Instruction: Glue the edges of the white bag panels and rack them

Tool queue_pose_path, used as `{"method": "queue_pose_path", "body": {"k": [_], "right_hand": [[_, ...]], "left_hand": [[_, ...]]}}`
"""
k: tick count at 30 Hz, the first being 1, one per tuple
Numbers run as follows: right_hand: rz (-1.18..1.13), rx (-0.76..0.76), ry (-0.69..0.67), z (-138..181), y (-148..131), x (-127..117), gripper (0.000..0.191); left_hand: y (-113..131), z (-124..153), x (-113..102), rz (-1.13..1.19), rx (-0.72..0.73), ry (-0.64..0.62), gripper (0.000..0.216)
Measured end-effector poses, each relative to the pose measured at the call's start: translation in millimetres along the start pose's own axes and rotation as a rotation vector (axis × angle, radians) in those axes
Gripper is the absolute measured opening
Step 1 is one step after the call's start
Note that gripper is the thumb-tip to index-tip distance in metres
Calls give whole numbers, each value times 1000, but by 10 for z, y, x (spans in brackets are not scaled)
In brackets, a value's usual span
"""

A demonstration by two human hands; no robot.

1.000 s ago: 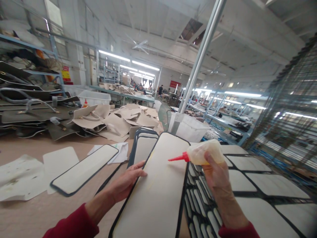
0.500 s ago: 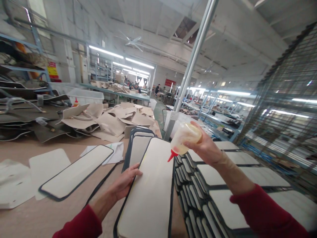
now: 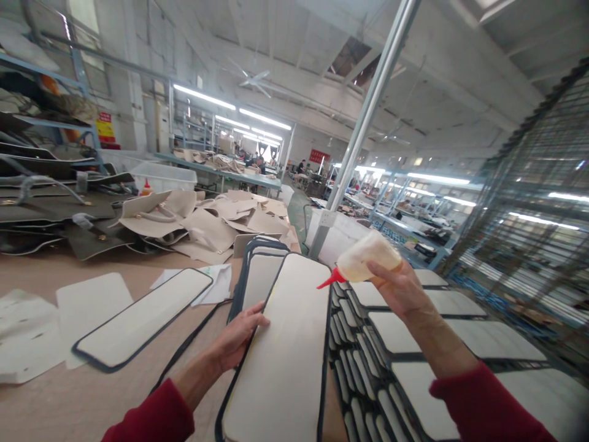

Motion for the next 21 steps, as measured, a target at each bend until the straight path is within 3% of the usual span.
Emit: {"method": "queue_pose_path", "body": {"k": [8,12,21], "right_hand": [[-77,-34,199,281,159,-348,35],[-90,-33,259,368,237,-442,33],[-92,-64,354,458,368,-588,30]], "left_hand": [[85,20,80,-27,12,-40,63],[132,40,173,-47,23,-113,58],[136,86,233,-31,-4,-134,63]]}}
Point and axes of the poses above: each hand's wrist, its own z-axis away from the middle knuckle, its own x-axis out of the palm, y = z × x, the point moved 9 cm from there along -z, towards the middle knuckle, and after that the axes turned 9 degrees about -x, right-handed, at the moved point
